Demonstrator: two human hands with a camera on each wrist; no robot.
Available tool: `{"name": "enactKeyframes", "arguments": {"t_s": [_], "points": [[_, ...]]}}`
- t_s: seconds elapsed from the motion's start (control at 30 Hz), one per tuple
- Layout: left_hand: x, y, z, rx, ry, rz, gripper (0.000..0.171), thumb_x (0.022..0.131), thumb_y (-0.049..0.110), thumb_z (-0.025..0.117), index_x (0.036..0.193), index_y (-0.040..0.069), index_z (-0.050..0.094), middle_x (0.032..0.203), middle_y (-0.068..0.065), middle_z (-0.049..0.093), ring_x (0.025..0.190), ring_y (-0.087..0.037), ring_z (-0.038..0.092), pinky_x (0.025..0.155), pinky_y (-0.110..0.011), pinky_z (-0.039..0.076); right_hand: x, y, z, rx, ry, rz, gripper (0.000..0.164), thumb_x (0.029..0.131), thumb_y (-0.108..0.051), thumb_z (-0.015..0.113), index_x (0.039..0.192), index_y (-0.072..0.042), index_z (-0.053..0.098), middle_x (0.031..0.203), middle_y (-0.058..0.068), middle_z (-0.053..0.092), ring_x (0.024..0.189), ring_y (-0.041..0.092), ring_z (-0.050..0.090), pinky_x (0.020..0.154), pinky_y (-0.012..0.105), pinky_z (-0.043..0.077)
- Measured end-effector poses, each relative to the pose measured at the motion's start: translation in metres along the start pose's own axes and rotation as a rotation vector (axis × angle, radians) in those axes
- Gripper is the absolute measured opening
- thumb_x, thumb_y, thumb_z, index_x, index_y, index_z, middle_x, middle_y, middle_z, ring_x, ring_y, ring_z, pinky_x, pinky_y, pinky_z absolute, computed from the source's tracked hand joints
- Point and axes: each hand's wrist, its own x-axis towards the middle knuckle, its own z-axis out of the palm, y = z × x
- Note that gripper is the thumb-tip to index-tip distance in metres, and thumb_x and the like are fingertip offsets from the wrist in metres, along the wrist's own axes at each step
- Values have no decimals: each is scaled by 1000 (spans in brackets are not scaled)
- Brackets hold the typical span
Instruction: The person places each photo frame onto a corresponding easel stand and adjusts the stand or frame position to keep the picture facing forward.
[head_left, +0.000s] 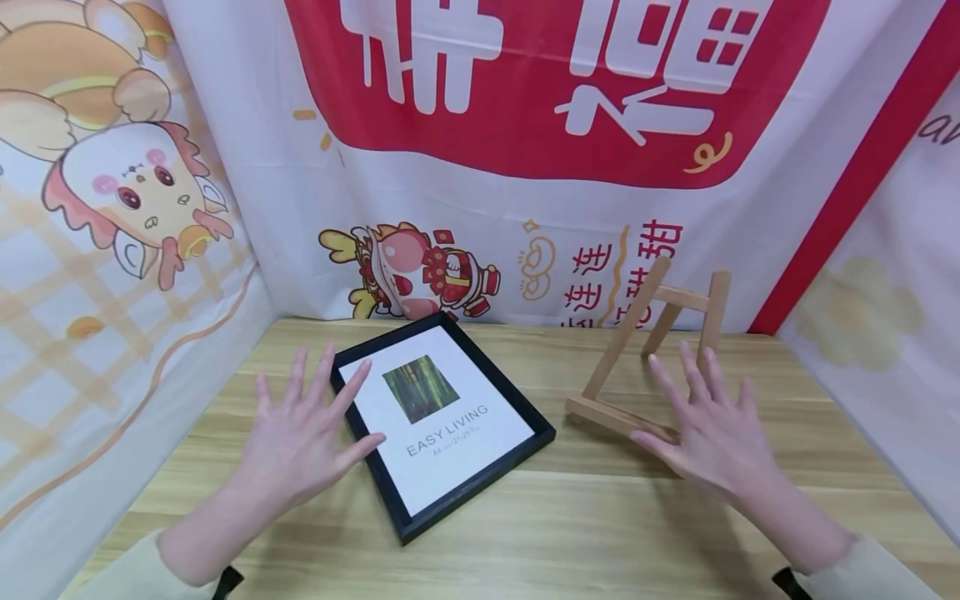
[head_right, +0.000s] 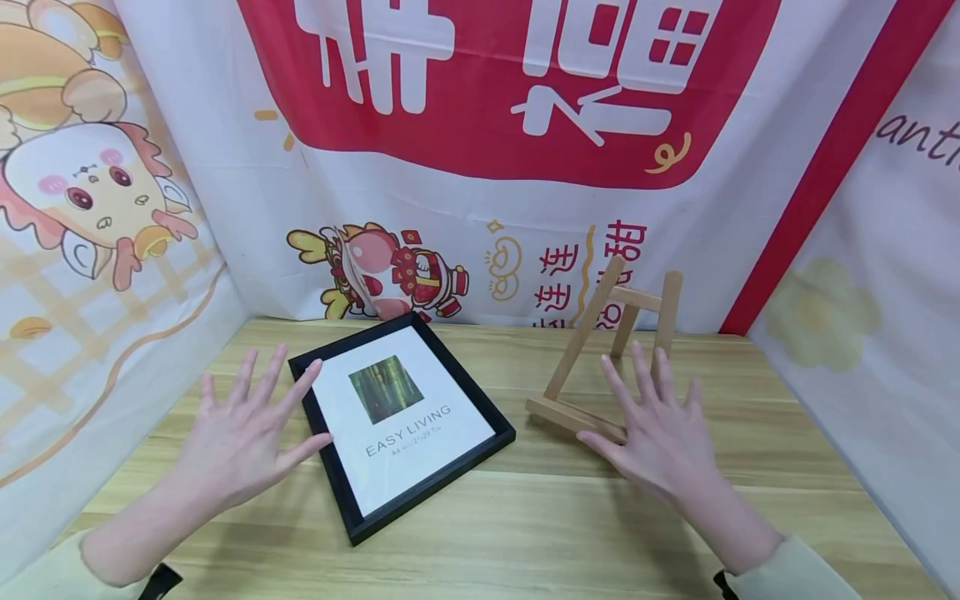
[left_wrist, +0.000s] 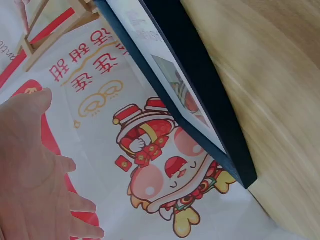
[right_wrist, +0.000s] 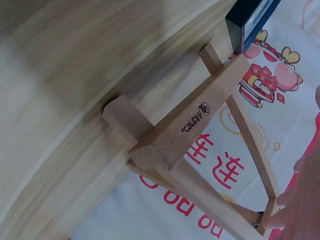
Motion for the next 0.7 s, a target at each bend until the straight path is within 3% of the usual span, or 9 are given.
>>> {"name": "enactKeyframes", "arguments": {"t_s": [0.2,0.43,0.7], "points": [[-3,-4,4,-10,3,-12,91,84,79,40,156,25,24,157,-25,14,140,-53,8,99,-79,4,10,-7,3,14,5,-25,95,85,-73,49,158,-22,13,162,14,-3,144,45,4,102,77,9],[-11,-7,12,-33,-14,-44,92,85,78,42,156,23,23,159,-24,6,141,-51,0,99,-78,-2,24,-21,7,40,10,-87,94,85,-73,49,157,-23,15,161,15,2,144,42,1,102,77,11],[-17,-10,19,-29,-6,-60,93,85,77,42,157,25,16,159,-22,9,141,-50,2,100,-77,-3,44,-38,13,47,-3,-142,96,84,-75,47,158,-25,11,162,10,-5,145,40,3,104,75,14]]}}
